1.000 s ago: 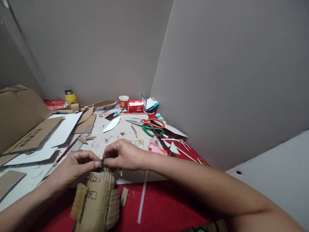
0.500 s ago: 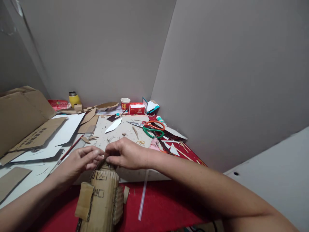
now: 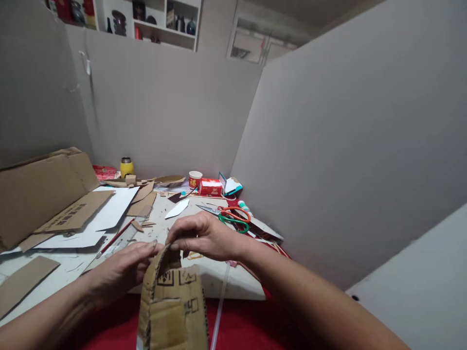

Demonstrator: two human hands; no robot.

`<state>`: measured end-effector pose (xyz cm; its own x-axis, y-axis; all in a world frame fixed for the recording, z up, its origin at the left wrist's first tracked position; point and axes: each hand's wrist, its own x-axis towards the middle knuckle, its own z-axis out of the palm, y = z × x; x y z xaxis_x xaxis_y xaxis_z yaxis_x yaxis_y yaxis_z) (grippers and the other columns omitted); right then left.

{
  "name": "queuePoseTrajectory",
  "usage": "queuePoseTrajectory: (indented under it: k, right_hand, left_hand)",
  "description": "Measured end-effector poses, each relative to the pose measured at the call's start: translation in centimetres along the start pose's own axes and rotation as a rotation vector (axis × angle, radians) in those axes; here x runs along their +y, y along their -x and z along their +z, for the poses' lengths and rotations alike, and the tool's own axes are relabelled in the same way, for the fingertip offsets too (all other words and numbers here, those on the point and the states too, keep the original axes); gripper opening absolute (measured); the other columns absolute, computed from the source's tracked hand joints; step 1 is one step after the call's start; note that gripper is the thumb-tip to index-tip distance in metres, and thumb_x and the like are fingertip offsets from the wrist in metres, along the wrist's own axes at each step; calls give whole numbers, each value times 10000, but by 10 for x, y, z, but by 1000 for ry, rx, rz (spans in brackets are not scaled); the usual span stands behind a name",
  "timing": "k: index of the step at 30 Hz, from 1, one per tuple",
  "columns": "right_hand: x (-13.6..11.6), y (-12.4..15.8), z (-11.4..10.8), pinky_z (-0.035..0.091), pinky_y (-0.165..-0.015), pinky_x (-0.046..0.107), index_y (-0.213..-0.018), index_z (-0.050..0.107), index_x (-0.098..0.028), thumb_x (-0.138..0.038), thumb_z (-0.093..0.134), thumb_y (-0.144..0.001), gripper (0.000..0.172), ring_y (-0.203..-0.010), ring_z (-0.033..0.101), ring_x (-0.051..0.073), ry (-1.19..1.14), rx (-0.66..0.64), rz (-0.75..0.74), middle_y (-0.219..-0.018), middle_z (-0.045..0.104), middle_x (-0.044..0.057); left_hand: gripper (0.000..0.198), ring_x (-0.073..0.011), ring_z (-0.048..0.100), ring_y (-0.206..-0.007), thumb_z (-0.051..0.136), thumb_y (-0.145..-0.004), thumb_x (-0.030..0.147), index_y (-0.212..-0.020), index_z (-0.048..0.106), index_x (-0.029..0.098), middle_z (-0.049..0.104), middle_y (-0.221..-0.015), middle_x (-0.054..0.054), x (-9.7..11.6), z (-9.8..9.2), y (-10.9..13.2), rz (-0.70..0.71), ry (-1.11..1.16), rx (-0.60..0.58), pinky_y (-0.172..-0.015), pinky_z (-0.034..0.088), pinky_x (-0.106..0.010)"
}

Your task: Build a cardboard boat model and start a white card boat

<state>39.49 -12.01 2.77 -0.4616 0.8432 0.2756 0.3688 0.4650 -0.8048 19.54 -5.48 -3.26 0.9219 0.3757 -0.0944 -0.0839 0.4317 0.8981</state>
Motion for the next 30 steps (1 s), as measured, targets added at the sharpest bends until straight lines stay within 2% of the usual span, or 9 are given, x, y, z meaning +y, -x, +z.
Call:
queuePoseTrajectory:
  k: [3, 6, 11, 14, 19, 25, 30]
  right_hand:
    - [-5, -3, 0, 535, -594, 189, -847, 666, -115, -241, 637, -845, 130, -631, 608, 76, -92, -16, 35, -729, 626, 16]
    - [-13, -6, 2, 544, -608, 204, -849, 665, -118, -265, 639, -847, 149, -641, 612, 82, -63, -25, 50, -738, 635, 21]
    - [-18, -14, 5, 545, -593, 218, -851, 672, -122, -275, 634, -849, 158, -623, 606, 89, 64, -49, 62, -718, 642, 22]
    - [-17, -19, 7, 546, -572, 212, -842, 672, -122, -284, 638, -844, 165, -601, 600, 83, 72, -41, 86, -706, 634, 15]
    - [-13, -25, 8, 558, -557, 227, -810, 677, -131, -310, 658, -826, 181, -656, 614, 104, 79, -7, 16, -797, 618, 39]
    - [-12, -23, 10, 538, -575, 232, -834, 647, -122, -315, 657, -825, 194, -618, 600, 89, 8, -17, 133, -750, 609, 14]
    - [-8, -22, 12, 480, -574, 220, -845, 628, -127, -238, 640, -828, 113, -602, 553, 78, 13, 8, 145, -702, 597, -6]
  left_hand:
    - [283, -115, 533, -672, 611, -839, 388, -819, 693, 118, 625, -736, -35, 4, 4, 5, 50, -44, -111, -691, 401, -232]
    - [293, -121, 543, -686, 605, -841, 400, -832, 700, 122, 631, -744, -42, 6, 5, 9, 66, -33, -148, -700, 408, -237]
    - [289, -120, 548, -698, 597, -850, 403, -846, 709, 136, 629, -741, -35, 7, 1, 11, 96, 3, -125, -714, 414, -237]
    - [293, -134, 560, -750, 617, -836, 402, -918, 709, 136, 643, -794, -48, 6, -2, 10, 112, -17, -123, -750, 413, -256]
    - [316, -170, 562, -846, 613, -834, 417, -995, 695, 158, 643, -854, -55, 7, -6, 8, 156, -37, -109, -794, 402, -291]
    - [336, -183, 580, -871, 614, -837, 397, -1080, 677, 174, 666, -946, -81, 7, -5, 7, 173, -46, -113, -823, 397, -313]
    - [336, -171, 575, -818, 653, -803, 410, -1053, 683, 187, 663, -897, -61, 4, -7, 4, 160, -36, -62, -783, 399, -292]
